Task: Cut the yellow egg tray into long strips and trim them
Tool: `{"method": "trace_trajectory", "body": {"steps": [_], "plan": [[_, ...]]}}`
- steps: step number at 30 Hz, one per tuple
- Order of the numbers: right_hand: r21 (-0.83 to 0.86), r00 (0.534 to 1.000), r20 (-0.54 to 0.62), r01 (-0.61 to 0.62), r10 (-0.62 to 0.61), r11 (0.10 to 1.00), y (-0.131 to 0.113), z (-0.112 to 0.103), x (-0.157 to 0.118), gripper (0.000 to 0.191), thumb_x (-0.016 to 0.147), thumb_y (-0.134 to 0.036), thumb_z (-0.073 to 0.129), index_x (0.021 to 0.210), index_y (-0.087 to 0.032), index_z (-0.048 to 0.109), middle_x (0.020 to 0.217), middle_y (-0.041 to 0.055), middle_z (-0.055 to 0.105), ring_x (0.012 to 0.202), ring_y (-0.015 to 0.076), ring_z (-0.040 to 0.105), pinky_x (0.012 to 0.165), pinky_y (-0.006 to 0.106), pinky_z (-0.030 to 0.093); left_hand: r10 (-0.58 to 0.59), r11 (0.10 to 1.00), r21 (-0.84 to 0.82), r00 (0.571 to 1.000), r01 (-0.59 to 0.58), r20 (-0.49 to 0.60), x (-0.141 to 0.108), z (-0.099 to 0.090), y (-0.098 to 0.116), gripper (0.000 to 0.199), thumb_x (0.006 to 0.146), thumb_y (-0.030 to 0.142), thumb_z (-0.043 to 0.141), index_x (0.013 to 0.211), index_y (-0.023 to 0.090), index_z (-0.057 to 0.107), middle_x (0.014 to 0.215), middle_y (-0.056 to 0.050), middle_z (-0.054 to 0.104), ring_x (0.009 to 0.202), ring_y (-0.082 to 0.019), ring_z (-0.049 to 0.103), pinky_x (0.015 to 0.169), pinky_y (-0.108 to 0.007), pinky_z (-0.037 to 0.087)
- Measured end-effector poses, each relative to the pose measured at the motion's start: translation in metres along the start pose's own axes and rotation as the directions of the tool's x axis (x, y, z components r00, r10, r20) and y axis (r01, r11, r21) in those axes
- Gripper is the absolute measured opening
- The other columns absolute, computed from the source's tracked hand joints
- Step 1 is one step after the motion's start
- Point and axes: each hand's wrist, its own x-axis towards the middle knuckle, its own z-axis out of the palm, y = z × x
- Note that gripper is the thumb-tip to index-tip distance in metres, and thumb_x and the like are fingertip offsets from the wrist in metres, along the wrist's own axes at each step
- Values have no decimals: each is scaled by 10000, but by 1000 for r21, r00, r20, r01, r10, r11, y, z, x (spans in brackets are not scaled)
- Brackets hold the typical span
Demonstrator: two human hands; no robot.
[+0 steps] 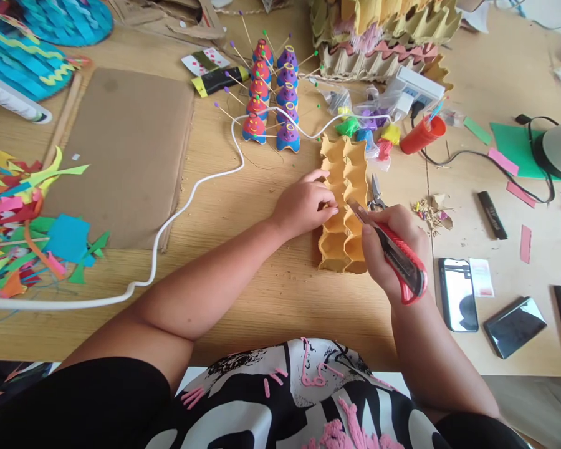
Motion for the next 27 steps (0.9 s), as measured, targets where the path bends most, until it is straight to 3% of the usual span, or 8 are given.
{"method": "trace_trajectory", "body": {"steps": [6, 17, 22, 27], "plan": [[-92, 998, 59, 38, -32, 995, 0, 3, 4, 106, 891, -325, 628, 905, -254, 551, 715, 2, 655, 594, 179, 603, 578, 324, 459, -21, 1000, -12, 1000, 21, 6, 0, -1, 2, 116, 853, 219, 717, 754, 223, 778, 804, -46, 769, 1401, -311, 589, 1076, -446, 547], [-70, 1000, 9, 19, -19, 997, 1, 6, 6, 97, 910, -339, 602, 906, -254, 554, 729, 3, 669, 582, 175, 605, 583, 318, 458, -20, 1000, -15, 1000, 20, 6, 0, -1, 2, 111, 844, 214, 721, 747, 227, 773, 785, -40, 765, 1405, -310, 588, 1062, -440, 553], [-142, 997, 71, 24, -14, 990, -1, 7, 8, 97, 896, -332, 629, 908, -260, 566, 694, 4, 651, 561, 181, 600, 552, 313, 418, -37, 999, -14, 999, 37, 12, 1, -2, 3, 117, 842, 210, 716, 740, 228, 772, 790, -36, 770, 1403, -312, 594, 1065, -444, 553], [-139, 998, 61, 22, -13, 990, -1, 8, 8, 90, 897, -310, 619, 907, -264, 543, 706, 0, 648, 565, 178, 593, 565, 313, 420, -34, 999, -6, 999, 34, 21, 1, -3, 4, 127, 847, 224, 706, 742, 237, 776, 798, -38, 773, 1406, -304, 589, 1055, -438, 563]]}}
